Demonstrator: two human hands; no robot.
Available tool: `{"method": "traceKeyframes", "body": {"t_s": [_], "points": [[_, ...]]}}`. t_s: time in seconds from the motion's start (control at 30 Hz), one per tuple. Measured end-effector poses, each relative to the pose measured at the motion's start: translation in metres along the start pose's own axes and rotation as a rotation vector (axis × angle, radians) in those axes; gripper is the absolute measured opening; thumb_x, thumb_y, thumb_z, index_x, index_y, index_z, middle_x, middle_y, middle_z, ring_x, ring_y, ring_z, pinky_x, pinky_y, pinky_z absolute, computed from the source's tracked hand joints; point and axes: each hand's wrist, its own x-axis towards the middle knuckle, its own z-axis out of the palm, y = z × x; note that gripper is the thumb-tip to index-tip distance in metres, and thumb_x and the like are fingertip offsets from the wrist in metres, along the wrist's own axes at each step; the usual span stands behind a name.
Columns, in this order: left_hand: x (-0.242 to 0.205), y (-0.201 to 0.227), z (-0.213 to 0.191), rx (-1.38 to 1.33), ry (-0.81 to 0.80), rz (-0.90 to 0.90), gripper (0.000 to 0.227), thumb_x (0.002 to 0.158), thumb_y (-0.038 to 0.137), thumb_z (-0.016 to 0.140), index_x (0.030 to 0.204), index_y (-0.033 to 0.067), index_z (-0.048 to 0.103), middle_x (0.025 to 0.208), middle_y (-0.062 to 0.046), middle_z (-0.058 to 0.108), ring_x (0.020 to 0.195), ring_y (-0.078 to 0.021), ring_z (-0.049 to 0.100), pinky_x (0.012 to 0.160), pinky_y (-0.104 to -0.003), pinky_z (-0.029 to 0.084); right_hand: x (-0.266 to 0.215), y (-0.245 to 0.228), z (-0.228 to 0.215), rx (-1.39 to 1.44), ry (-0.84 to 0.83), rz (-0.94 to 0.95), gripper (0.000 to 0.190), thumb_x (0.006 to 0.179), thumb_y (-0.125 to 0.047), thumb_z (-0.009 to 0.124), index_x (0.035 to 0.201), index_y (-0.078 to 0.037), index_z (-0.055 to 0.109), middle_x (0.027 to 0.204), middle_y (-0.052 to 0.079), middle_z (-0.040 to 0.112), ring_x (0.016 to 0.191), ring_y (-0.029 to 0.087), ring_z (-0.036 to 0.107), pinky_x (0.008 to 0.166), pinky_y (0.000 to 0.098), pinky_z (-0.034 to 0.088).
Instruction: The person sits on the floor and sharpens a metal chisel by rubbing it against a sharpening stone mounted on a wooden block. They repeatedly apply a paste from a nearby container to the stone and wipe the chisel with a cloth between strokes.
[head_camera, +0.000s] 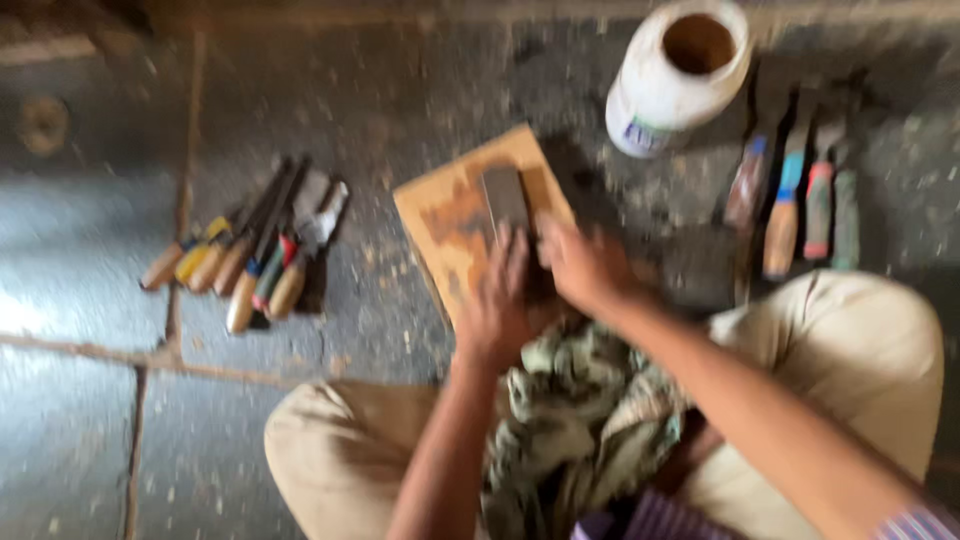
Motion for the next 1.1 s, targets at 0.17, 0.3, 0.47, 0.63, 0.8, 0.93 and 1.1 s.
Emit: {"method": "traceKeyframes", "body": {"t_s": [0.17, 0.3, 0.47, 0.63, 0.8, 0.93, 1.1], "points": [[0.032, -0.025, 0.015, -0.039, 0.168, 0.054, 0.118, 0.078, 0.067, 0.080, 0.166, 0.0110, 0.024, 0.170, -0.014, 0.027, 0.138, -0.0420, 0.059, 0.105, -0.049, 0.057, 0.043, 0.006, 0.025, -0.078, 0.039, 0.059, 0.024, 0.102, -0.034, 0.060, 0.121, -0.020, 0.067, 0.094, 0.015, 0.075, 0.082, 0.040, 0.071, 0.071, 0.0531, 0.057], [0.004, 0.041, -0.042, 0.082, -0.919, -0.579, 0.103, 0.084, 0.047, 0.070, 0.168, 0.0180, 0.019, 0.177, -0.009, 0.010, 0.078, -0.0322, 0.076, 0.068, -0.049, 0.060, -0.041, -0.011, -0.002, 0.115, -0.013, 0.110, 0.030, 0.094, -0.023, 0.060, 0.122, -0.018, 0.067, 0.085, 0.009, 0.077, 0.077, 0.033, 0.075, 0.068, 0.0488, 0.059], [0.014, 0.018, -0.011, 0.109, -0.418, -0.314, 0.100, 0.081, 0.047, 0.076, 0.165, 0.0095, 0.037, 0.174, -0.015, 0.027, 0.074, -0.0284, 0.073, 0.059, -0.037, 0.059, -0.012, -0.004, 0.005, -0.062, -0.018, 0.106, 0.022, 0.096, -0.017, 0.064, 0.118, -0.017, 0.070, 0.082, 0.011, 0.076, 0.071, 0.034, 0.073, 0.063, 0.0470, 0.058], [0.068, -0.032, 0.023, 0.022, -0.460, -0.467, 0.114, 0.066, 0.055, 0.079, 0.160, 0.0099, 0.032, 0.169, -0.013, 0.028, 0.081, -0.0366, 0.074, 0.060, -0.043, 0.059, 0.080, 0.016, 0.028, -0.028, 0.149, -0.033, 0.018, 0.097, -0.023, 0.072, 0.112, -0.015, 0.066, 0.089, 0.008, 0.078, 0.075, 0.030, 0.075, 0.062, 0.0436, 0.059], [0.013, 0.021, -0.004, 0.024, -0.233, -0.271, 0.121, 0.059, 0.066, 0.079, 0.156, 0.0086, 0.035, 0.162, -0.018, 0.029, 0.094, -0.0423, 0.073, 0.064, -0.043, 0.061, -0.014, 0.010, 0.003, -0.104, 0.230, -0.174, 0.026, 0.093, -0.020, 0.077, 0.116, -0.013, 0.068, 0.094, 0.011, 0.077, 0.079, 0.031, 0.074, 0.066, 0.0426, 0.060], [-0.020, 0.057, -0.027, -0.065, -0.599, -0.491, 0.108, 0.071, 0.063, 0.078, 0.159, 0.0159, 0.035, 0.170, -0.013, 0.026, 0.085, -0.0373, 0.073, 0.070, -0.046, 0.060, -0.061, 0.004, -0.016, 0.069, 0.122, -0.249, 0.035, 0.093, -0.012, 0.069, 0.127, -0.006, 0.061, 0.111, 0.011, 0.076, 0.094, 0.030, 0.077, 0.076, 0.0405, 0.062], [-0.014, 0.052, -0.033, -0.076, -0.496, -0.428, 0.106, 0.071, 0.053, 0.082, 0.157, 0.0148, 0.036, 0.171, -0.009, 0.030, 0.095, -0.0393, 0.071, 0.077, -0.045, 0.059, -0.059, -0.006, -0.033, -0.162, 0.050, -0.293, 0.043, 0.086, -0.009, 0.070, 0.128, -0.006, 0.061, 0.110, 0.016, 0.075, 0.089, 0.038, 0.074, 0.071, 0.0443, 0.060]]}}
